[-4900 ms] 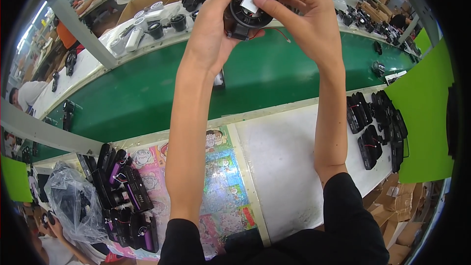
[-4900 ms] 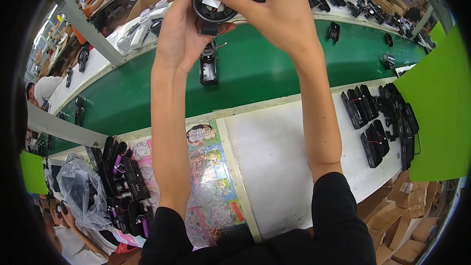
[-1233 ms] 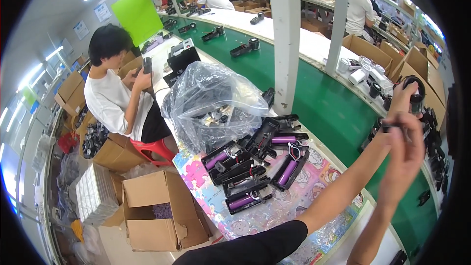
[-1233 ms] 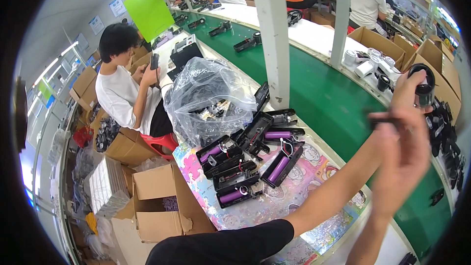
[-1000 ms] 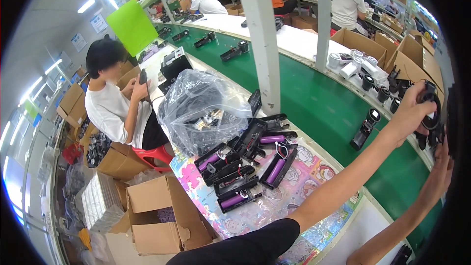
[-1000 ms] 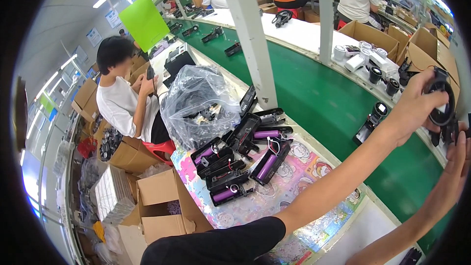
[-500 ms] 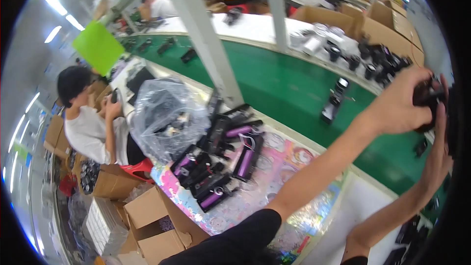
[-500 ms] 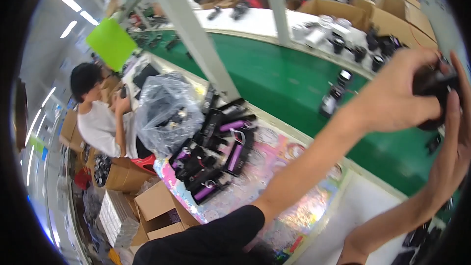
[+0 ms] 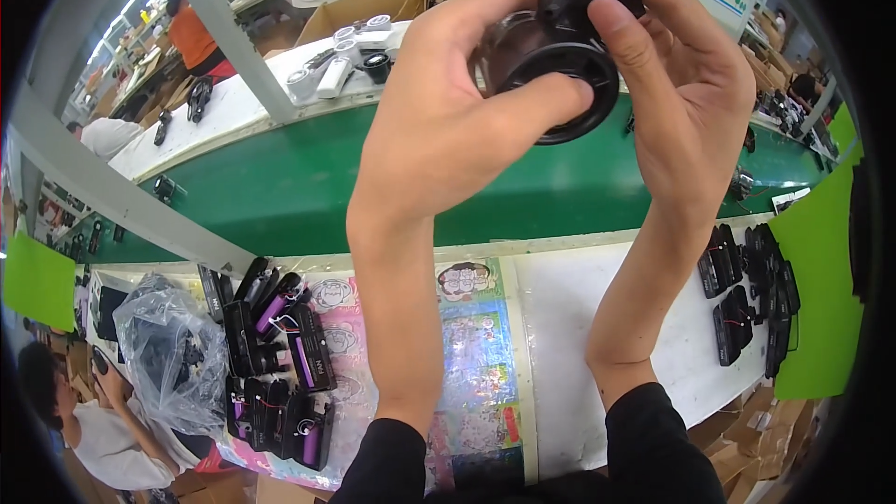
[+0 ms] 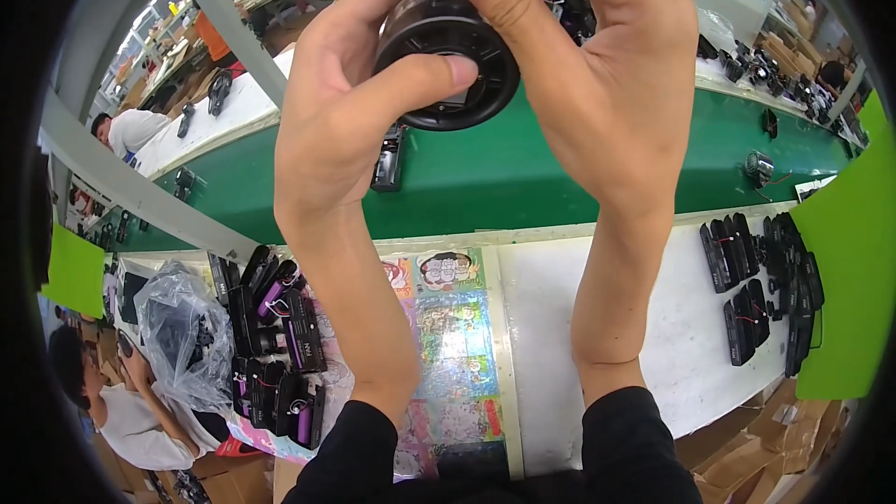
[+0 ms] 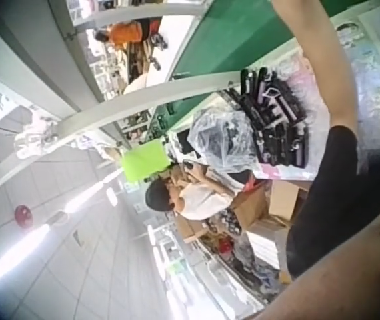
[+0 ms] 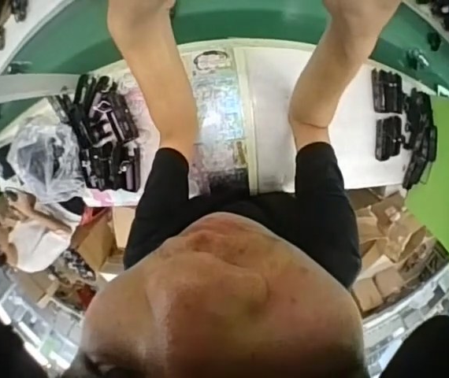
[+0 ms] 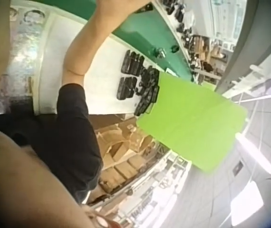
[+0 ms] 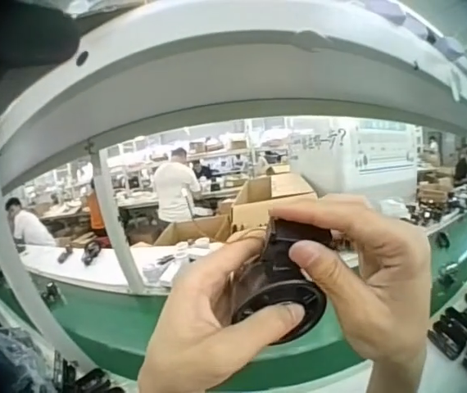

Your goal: The person assembles a handheld device by hand, combining plastic housing, electronic components, a rotary wheel, and wires on a factory production line.

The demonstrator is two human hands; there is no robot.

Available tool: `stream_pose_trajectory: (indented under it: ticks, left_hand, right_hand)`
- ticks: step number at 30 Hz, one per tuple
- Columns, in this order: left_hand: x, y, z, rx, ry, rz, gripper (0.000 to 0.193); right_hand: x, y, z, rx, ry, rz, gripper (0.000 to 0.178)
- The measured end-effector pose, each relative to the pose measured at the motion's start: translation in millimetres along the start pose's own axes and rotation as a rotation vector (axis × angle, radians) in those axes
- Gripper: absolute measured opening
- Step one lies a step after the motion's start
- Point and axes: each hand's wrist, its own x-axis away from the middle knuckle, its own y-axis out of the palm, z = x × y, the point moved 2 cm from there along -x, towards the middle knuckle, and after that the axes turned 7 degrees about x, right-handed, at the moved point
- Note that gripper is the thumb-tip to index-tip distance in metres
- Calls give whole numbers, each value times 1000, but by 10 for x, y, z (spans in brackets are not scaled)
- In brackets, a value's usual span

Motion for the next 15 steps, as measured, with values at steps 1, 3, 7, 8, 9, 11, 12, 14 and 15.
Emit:
stream_pose_trajectory:
  ticks: [1,3,7,8,9,11,12,14,15]
  left_hand:
    - [7,16,-13,19,29,0,51]
    - [31,33,-19,40,57,-3,52]
    - [59,36,-8,152,107,-11,41]
    - [47,46,-28,127,121,2,37]
    - [38,86,-32,108,122,106,29]
    - [-7,94,-75,200,155,129,24]
    - [-24,94,-76,158,201,146,23]
    - [-10,75,-59,175,215,155,22]
    - [7,60,-40,208,220,150,22]
  right_hand:
    - [6,17,96,-103,11,17,27]
    - [49,52,139,-275,73,9,29]
    - [58,52,148,-566,195,-27,32]
    - [65,43,172,-611,229,-47,33]
    - [52,48,155,-629,254,-46,32]
    - [38,61,189,-658,229,-58,35]
    - [30,69,132,-679,284,-37,37]
    - [-4,26,-16,-746,411,-96,42]
    - [2,63,-5,-755,410,-97,42]
